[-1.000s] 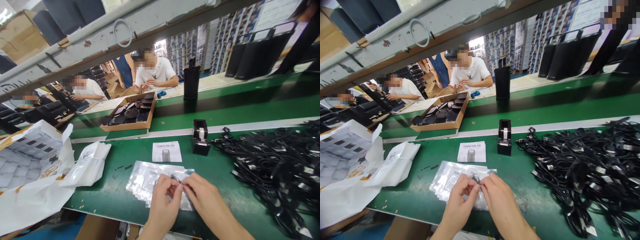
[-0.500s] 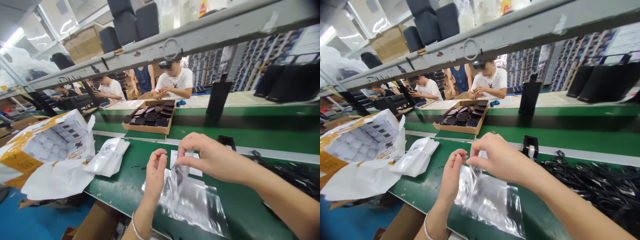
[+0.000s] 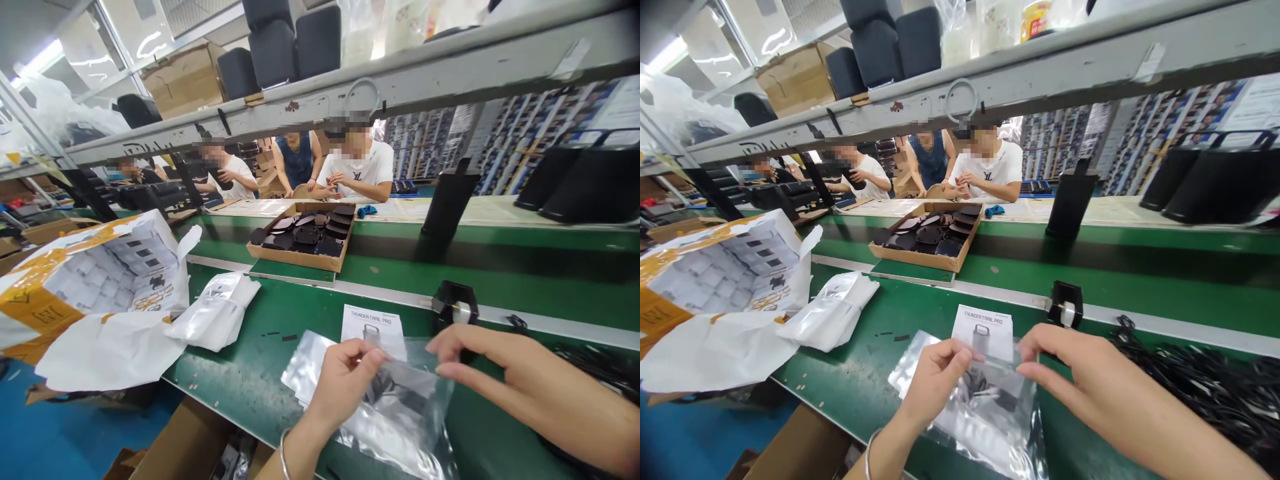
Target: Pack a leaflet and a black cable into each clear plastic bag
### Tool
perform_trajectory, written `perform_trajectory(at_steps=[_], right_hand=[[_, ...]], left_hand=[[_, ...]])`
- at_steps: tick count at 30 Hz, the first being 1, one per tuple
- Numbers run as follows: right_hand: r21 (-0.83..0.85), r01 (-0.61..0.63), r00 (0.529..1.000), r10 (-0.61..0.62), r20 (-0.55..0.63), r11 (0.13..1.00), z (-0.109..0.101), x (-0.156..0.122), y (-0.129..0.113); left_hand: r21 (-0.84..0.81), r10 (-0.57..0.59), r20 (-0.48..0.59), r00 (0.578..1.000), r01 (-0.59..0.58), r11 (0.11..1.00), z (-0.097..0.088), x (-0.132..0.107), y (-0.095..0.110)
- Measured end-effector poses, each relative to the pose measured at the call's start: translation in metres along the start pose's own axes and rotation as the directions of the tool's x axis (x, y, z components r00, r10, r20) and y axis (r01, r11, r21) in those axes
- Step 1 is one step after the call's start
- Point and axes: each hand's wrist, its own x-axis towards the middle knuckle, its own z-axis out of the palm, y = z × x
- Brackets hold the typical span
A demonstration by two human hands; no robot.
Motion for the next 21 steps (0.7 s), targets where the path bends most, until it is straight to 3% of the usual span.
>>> perform_trajectory(at_steps=[4,9,11,18,21], right_hand=[[0.101,-0.137,0.990,0.134,0.034,0.985,0.019,-0.019,0.007],[0.253,-0.284,0.943,0.223,0.247,0.925,0.032,-0.024,0.011],[0.292,-0.318,0.930,0.238,0.279,0.902,0.033,-0.023,0.015],[0.316,-0.240,0.959,0.174,0.223,0.918,0.033,-0.024,0.032],[0.316,-0.142,0.974,0.077,0.212,0.938,0.033,-0.027,0.038]], left_hand=[[-0.025,-0.017,-0.075,0.997,0.016,1.000,0.008,0.004,-0.003],[0.025,-0.021,-0.116,0.993,0.024,0.999,0.009,0.009,-0.004],[0.039,-0.020,-0.093,0.995,0.023,0.999,0.007,0.011,-0.005],[0.118,-0.069,-0.013,0.998,0.070,0.991,0.001,0.017,-0.007],[0.006,-0.113,-0.004,0.994,0.113,0.994,-0.004,0.019,-0.007]])
